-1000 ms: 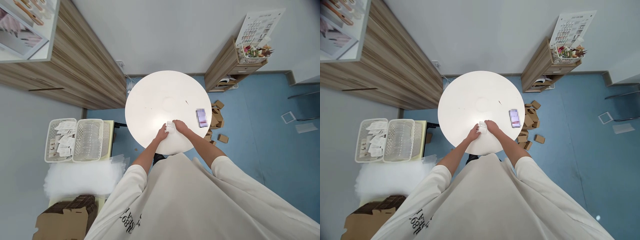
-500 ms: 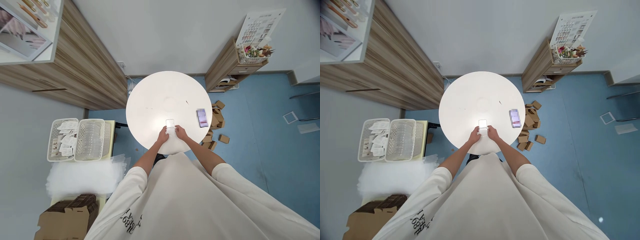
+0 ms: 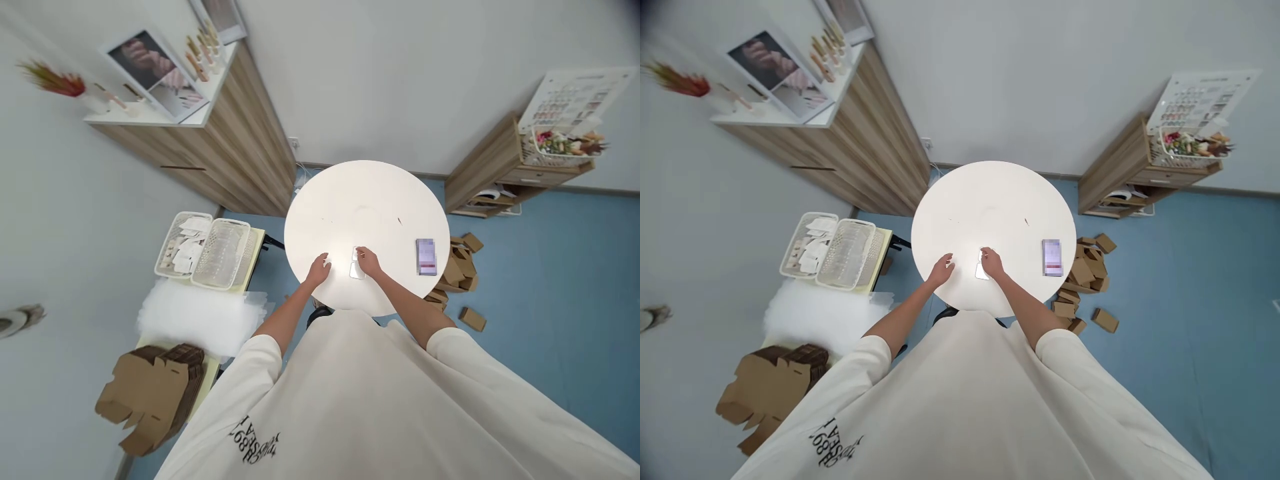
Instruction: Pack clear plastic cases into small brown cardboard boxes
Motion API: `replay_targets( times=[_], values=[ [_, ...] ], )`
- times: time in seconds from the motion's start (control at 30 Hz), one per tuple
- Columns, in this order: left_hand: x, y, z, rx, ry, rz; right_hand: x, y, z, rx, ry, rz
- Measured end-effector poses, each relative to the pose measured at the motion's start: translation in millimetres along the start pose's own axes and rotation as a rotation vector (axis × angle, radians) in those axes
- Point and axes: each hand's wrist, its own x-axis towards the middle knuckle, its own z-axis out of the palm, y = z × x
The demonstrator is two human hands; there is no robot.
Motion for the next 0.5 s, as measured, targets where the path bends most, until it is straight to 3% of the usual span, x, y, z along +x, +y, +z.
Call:
replay_targets(
  times=[0.3,0.5],
  values=[
    [-39.2,-32.7,-106.7,-0.038,0.219,-0.038,15.8,-102.9,68.4,-0.072,-0.185,-0.235],
    [-54.7,-82.3,-182.8,-0.059,0.345,-0.018,19.3,-171.9,147.3,-0.102,-0.267,-0.343]
  ],
)
